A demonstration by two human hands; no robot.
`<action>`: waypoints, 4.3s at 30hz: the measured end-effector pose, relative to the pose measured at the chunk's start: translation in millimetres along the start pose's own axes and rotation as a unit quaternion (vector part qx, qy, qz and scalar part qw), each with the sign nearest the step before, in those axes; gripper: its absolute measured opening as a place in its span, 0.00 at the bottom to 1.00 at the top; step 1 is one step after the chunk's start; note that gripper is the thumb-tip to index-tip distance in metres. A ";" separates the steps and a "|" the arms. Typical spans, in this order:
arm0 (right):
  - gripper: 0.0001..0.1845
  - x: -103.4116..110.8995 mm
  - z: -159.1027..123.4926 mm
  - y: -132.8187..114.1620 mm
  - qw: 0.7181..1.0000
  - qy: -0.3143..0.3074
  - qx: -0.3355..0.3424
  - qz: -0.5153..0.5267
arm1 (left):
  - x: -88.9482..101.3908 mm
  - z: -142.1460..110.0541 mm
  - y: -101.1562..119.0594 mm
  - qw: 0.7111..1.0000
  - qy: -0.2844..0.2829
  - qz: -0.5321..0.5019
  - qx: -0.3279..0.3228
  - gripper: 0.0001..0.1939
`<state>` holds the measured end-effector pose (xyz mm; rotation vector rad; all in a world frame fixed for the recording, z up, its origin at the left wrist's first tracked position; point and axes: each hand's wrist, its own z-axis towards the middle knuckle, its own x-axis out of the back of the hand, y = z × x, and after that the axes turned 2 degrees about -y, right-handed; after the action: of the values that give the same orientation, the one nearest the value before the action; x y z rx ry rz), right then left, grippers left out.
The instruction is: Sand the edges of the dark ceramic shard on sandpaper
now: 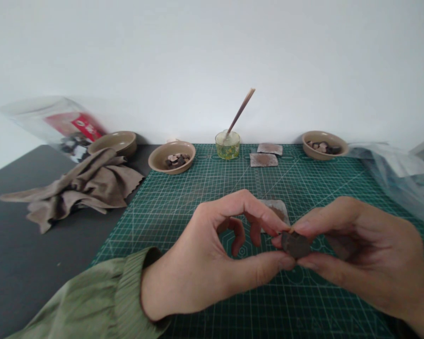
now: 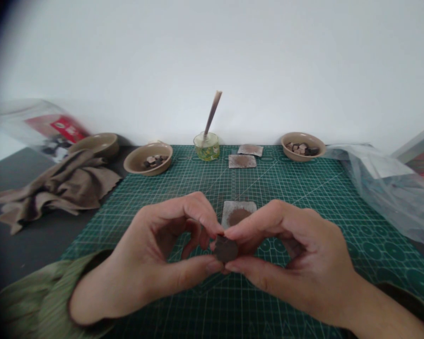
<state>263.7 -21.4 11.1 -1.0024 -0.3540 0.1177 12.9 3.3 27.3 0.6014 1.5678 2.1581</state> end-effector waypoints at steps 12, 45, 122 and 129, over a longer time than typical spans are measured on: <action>0.19 -0.5 1.6 -0.4 1.000 -0.001 -0.001 0.000 | 1.2 -0.2 5.7 0.999 -0.014 -0.032 0.036 0.11; 0.07 32.7 47.0 42.7 0.912 -0.197 -0.022 -0.358 | 19.3 24.3 -44.7 0.835 -0.122 0.531 -0.078 0.22; 0.03 21.2 37.2 47.2 0.923 -0.145 -0.010 -0.357 | 16.3 22.5 -47.7 0.863 -0.090 0.496 -0.027 0.23; 0.03 22.1 39.2 47.4 0.919 -0.140 -0.010 -0.368 | 15.3 22.9 -46.6 0.866 -0.083 0.493 -0.021 0.22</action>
<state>274.0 41.2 -4.4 -0.8148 -0.9754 -0.4311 16.4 43.0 -9.2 1.8286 1.2124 2.6645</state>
